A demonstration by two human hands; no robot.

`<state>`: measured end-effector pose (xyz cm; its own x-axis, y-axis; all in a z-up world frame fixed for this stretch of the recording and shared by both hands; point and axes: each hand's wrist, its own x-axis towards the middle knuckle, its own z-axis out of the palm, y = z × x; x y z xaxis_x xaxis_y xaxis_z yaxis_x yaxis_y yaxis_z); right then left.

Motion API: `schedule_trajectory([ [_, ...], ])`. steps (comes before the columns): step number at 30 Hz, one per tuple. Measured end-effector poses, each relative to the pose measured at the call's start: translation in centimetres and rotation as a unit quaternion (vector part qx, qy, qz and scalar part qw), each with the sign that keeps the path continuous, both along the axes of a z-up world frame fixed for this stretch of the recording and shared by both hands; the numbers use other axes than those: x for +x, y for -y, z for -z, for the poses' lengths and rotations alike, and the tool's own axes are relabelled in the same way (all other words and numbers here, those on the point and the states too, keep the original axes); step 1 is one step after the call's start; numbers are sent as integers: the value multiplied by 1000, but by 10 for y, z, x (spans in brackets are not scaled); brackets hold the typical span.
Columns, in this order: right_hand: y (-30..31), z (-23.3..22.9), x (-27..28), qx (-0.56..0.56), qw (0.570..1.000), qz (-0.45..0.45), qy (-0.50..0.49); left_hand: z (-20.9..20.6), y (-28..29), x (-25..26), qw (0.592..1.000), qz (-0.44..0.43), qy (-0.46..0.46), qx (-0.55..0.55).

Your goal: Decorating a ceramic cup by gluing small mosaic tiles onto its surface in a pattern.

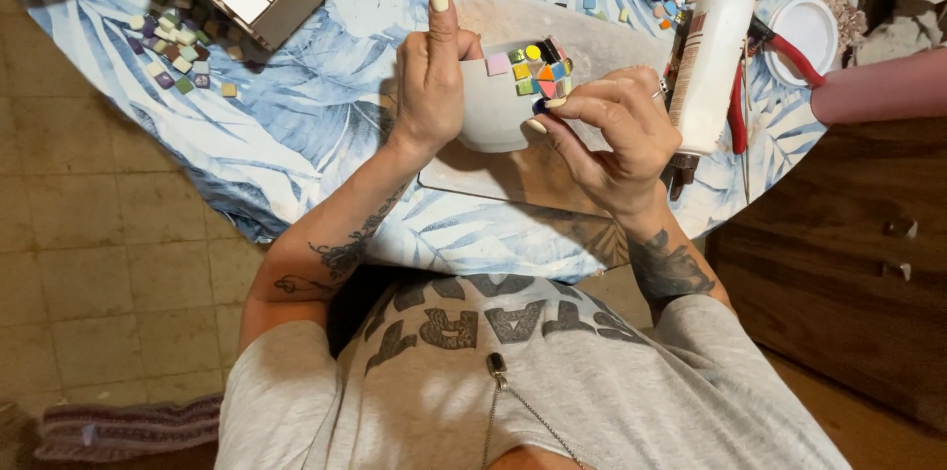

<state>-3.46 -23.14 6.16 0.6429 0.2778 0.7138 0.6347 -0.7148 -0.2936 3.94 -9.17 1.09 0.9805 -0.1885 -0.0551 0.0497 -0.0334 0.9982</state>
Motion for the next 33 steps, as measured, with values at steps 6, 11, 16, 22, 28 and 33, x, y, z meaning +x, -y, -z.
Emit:
schedule_trajectory([
  [6, 0, 0, -1, -4, 1000, -5, -16, 3, 1, 0, 1000, -1, 14, -8],
  [11, -1, 0, -1, -6, 1000, -2, -17, 1, 0, -1, 1000, -4, 10, 9],
  [16, 1, 3, -1, -6, 1000, 7, -18, -1, -1, 0, 1000, 1, 7, 11],
  [22, 4, 7, -3, -7, 1000, 22, -13, -1, -1, -1, 1000, -2, 9, 6],
  [28, 0, 6, -4, -1, 999, 42, -9, -2, 0, -2, 1000, 0, 8, -1],
  [33, -2, 5, -2, 15, 999, 35, -5, 1, 1, -1, 1000, -1, 16, -9],
])
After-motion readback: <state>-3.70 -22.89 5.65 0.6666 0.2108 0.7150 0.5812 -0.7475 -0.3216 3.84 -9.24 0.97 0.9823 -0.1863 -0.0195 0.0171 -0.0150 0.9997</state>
